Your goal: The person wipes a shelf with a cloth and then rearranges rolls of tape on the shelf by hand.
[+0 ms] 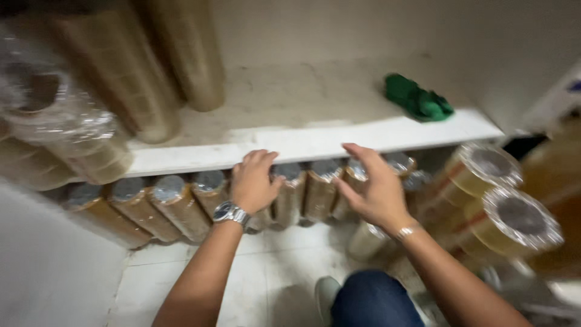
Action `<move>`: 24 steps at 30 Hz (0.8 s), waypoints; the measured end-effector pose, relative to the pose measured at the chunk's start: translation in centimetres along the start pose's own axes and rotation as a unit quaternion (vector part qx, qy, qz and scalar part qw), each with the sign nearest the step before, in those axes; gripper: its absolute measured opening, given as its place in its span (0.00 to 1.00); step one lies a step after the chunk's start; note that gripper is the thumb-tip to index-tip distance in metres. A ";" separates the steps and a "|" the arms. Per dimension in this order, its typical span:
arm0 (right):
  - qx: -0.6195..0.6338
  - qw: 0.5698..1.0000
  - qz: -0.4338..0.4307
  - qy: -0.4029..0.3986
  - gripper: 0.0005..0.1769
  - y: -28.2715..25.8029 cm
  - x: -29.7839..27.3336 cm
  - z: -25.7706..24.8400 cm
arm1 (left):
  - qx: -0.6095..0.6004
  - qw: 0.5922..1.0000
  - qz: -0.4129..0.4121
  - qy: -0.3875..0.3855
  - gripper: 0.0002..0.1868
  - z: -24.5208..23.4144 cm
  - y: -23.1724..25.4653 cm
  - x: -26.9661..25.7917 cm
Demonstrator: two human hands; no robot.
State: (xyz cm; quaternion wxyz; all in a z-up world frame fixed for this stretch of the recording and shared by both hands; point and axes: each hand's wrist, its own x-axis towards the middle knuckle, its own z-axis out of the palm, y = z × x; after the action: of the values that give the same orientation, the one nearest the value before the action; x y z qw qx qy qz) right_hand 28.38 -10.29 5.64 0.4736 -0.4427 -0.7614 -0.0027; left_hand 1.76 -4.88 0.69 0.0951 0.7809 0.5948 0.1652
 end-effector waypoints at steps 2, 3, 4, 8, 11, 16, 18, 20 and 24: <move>-0.026 0.979 0.123 -0.158 0.49 -0.8 2.7 3.3 | 0.048 0.997 -0.065 0.017 0.33 -1.5 -3.0 -0.8; -0.022 0.980 0.115 -0.158 0.49 -1.1 4.1 4.9 | 0.050 0.996 -0.071 0.024 0.33 -1.8 -4.2 -1.3; -0.038 0.972 0.114 -0.204 0.49 -1.4 5.6 6.5 | 0.063 0.993 -0.090 0.030 0.34 -2.0 -5.3 -1.8; -0.089 0.952 0.099 -0.275 0.51 -4.2 12.3 11.5 | 0.108 0.986 -0.128 0.019 0.36 -2.4 -8.9 -3.0; -0.109 0.958 0.046 -0.261 0.57 -6.0 17.6 14.8 | 0.120 0.987 -0.103 0.018 0.35 -3.4 -8.6 -3.8; -0.134 0.965 -0.062 -0.217 0.63 -6.7 26.1 20.0 | 0.126 0.981 -0.077 0.126 0.38 -0.1 -9.9 -3.3; -0.130 0.962 -0.116 -0.210 0.69 -7.0 29.4 21.6 | 0.136 0.970 -0.061 0.190 0.40 1.1 -10.6 -3.2; -0.099 0.959 -0.234 -0.125 0.56 -7.5 32.3 22.9 | 0.073 0.967 -0.036 0.242 0.32 1.3 -10.3 -3.4; -0.073 0.960 -0.159 -0.217 0.43 -9.7 33.1 22.1 | 0.063 0.968 -0.044 0.239 0.35 0.7 -9.7 -3.9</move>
State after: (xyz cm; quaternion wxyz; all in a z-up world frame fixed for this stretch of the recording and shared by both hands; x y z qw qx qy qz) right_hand 0.68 15.41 21.45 0.2570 -0.3388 -0.9043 -0.0374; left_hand -7.62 -5.96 -3.86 -0.0920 0.6962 0.6437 0.3043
